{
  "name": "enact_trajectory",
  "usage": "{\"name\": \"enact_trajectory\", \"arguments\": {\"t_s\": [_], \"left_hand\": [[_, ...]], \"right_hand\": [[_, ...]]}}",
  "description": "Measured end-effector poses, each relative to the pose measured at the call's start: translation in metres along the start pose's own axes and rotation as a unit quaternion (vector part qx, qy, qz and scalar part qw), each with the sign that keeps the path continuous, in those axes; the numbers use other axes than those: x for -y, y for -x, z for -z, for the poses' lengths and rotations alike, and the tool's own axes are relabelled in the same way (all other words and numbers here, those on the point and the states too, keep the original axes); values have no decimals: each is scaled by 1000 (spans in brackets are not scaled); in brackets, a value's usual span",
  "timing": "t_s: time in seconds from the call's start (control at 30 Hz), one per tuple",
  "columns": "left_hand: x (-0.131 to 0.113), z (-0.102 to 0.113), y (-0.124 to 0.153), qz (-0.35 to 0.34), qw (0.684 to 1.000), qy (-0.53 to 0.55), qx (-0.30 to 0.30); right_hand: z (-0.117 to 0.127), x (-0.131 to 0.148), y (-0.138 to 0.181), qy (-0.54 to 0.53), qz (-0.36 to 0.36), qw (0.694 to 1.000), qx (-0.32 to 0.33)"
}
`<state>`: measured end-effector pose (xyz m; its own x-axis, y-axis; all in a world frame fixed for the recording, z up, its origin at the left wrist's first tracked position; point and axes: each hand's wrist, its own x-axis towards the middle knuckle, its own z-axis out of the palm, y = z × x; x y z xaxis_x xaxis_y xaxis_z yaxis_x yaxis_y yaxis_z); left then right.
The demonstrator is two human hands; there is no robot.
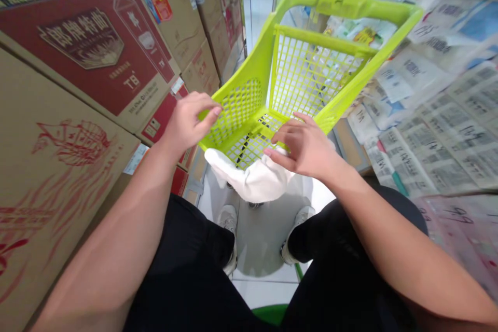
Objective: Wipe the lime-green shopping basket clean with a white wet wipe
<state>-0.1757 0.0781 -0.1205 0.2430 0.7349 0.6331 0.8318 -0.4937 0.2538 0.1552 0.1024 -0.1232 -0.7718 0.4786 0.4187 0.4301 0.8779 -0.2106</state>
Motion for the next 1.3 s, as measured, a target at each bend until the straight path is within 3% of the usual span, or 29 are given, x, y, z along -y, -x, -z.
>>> {"name": "enact_trajectory", "arguments": {"t_s": [0.1,0.2,0.37,0.47,0.57,0.77,0.83,0.9,0.97,1.07,1.13,1.2,1.3], "left_hand": [[-33,0,13,-29,980,35,192],[-42,-1,23,-10,961,44,273],[-31,8,27,25,969,86,229],[-36,15,23,35,967,125,218],[-49,16,19,24,962,160,222],[-69,9,20,44,945,182,267],[-70,7,21,44,944,181,273],[-70,6,22,32,947,155,281],[-68,4,22,14,948,114,296],[-65,1,22,-14,951,65,302],[-62,0,21,-25,955,47,293],[-58,0,21,-25,956,34,289],[-55,-1,22,-17,956,15,293]], "right_hand": [[3,0,-3,-37,4,999,37],[2,4,-8,-89,8,994,63],[-2,4,-15,-182,1,983,7],[8,-2,-16,-208,-28,976,-60],[24,-22,-17,-154,-55,977,-137],[39,-84,-15,37,-77,975,-203],[37,-84,-15,78,-85,951,-287],[30,-66,-16,76,-78,935,-337],[18,-34,-18,41,-45,957,-283],[-8,18,-21,-5,72,996,-44],[-22,38,-23,27,84,995,46],[-27,39,-24,57,68,994,58],[-20,11,-26,79,20,996,29]]}}
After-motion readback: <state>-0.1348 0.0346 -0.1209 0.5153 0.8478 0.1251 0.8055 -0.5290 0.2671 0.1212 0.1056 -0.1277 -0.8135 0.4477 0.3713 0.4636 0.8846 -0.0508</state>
